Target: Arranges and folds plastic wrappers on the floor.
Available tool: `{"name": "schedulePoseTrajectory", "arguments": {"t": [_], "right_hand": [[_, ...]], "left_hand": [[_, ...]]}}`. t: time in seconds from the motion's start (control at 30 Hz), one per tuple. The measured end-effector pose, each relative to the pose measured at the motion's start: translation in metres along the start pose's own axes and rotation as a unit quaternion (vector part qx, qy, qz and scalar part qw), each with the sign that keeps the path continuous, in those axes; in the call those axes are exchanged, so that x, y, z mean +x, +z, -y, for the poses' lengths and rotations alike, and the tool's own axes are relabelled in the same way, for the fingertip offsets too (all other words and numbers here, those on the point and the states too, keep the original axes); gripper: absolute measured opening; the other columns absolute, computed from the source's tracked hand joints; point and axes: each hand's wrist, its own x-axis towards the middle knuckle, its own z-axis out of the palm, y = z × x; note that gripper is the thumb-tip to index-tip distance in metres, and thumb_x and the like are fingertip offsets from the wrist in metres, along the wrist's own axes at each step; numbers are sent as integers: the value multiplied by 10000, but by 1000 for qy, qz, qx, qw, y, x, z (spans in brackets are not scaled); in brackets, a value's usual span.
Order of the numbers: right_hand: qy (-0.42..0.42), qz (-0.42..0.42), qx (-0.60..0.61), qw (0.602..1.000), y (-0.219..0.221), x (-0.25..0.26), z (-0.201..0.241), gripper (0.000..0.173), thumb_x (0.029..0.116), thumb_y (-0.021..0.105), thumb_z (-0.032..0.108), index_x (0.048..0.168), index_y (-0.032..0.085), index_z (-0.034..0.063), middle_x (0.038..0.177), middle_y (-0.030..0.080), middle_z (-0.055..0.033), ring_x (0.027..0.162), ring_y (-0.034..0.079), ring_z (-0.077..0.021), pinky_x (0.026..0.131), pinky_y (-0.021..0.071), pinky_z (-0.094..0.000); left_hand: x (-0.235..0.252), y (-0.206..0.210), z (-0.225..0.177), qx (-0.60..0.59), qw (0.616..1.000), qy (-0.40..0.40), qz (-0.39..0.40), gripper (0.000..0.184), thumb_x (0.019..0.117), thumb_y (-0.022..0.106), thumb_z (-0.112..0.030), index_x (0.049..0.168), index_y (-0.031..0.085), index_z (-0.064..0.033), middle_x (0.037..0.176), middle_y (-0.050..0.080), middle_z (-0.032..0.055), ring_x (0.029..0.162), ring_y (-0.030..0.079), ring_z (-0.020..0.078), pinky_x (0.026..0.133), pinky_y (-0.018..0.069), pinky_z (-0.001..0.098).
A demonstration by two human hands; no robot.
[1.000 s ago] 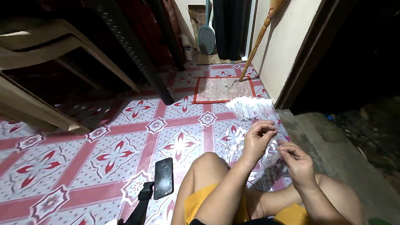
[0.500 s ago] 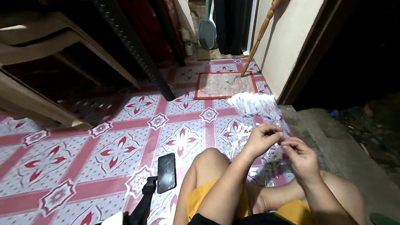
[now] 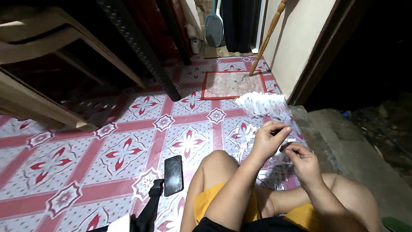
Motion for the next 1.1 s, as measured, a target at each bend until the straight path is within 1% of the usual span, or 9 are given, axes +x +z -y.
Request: {"name": "schedulePoseTrajectory", "arguments": {"t": [0.07, 0.13, 0.37, 0.47, 0.63, 0.8, 0.9, 1.0, 1.1], "right_hand": [[2, -9, 25, 1000, 2, 4, 7, 40, 934, 710, 79, 966, 727, 62, 1034, 697, -77, 989, 677, -220, 883, 601, -385], [10, -13, 51, 999, 3, 7, 10, 48, 937, 696, 64, 974, 718, 42, 1038, 696, -96, 991, 677, -230, 880, 601, -396], [45, 40, 53, 997, 5, 2, 26, 47, 909, 738, 78, 947, 736, 50, 1048, 696, -85, 1004, 672, -205, 890, 596, -370], [49, 71, 55, 995, 4, -3, 25, 66, 900, 758, 100, 952, 749, 61, 1094, 698, -93, 1021, 675, -213, 897, 598, -373], [52, 70, 60, 994, 7, -9, 23, 78, 896, 765, 100, 964, 754, 64, 1203, 665, -120, 1092, 658, -237, 920, 598, -379], [40, 11, 23, 999, 12, -1, 29, 19, 915, 727, 79, 902, 740, 81, 1154, 686, -93, 1088, 662, -228, 926, 596, -383], [32, -19, -18, 999, 12, 5, 32, 62, 932, 712, 82, 949, 767, 102, 1132, 700, -58, 1067, 672, -199, 927, 600, -367], [12, -29, -42, 999, 9, 8, 29, 65, 942, 697, 84, 943, 757, 108, 1044, 715, -31, 1001, 682, -174, 879, 603, -349], [7, -26, -46, 999, 5, 9, 30, 34, 936, 719, 106, 951, 750, 105, 1042, 708, -29, 985, 682, -174, 855, 607, -344]], "left_hand": [[0, 1, 1, -5, 1000, 2, 11, 182, 971, 714, -302, 1043, 788, -152, 1051, 728, -1, 914, 705, 138, 815, 626, 335], [0, 2, -2, -14, 1000, -6, 16, 183, 942, 752, -276, 1057, 791, -139, 1048, 731, 11, 911, 713, 148, 816, 635, 337], [-3, 0, -14, -19, 999, -23, 21, 153, 940, 760, -286, 989, 801, -147, 1023, 745, 8, 920, 716, 152, 829, 629, 353], [-4, 0, -19, -28, 999, -22, 10, 145, 922, 783, -278, 969, 798, -141, 1000, 742, 15, 878, 711, 154, 781, 627, 340], [-5, -3, -23, -12, 998, 34, -48, 129, 864, 836, -207, 898, 758, -109, 919, 714, 25, 808, 699, 157, 718, 634, 332], [-7, 3, -8, 55, 995, 72, -40, 179, 849, 852, -264, 855, 724, -139, 900, 687, -16, 806, 691, 119, 719, 641, 321], [-9, 8, -2, 75, 993, 87, -32, 194, 847, 854, -288, 854, 719, -149, 891, 675, -32, 805, 686, 101, 721, 641, 313], [-8, 4, -14, 29, 996, 79, -32, 177, 847, 857, -236, 845, 724, -120, 877, 689, -3, 778, 696, 130, 708, 649, 328], [-7, -7, -33, -8, 999, 37, -31, 132, 854, 849, -202, 864, 762, -102, 886, 721, 23, 795, 709, 155, 720, 641, 334]]}}
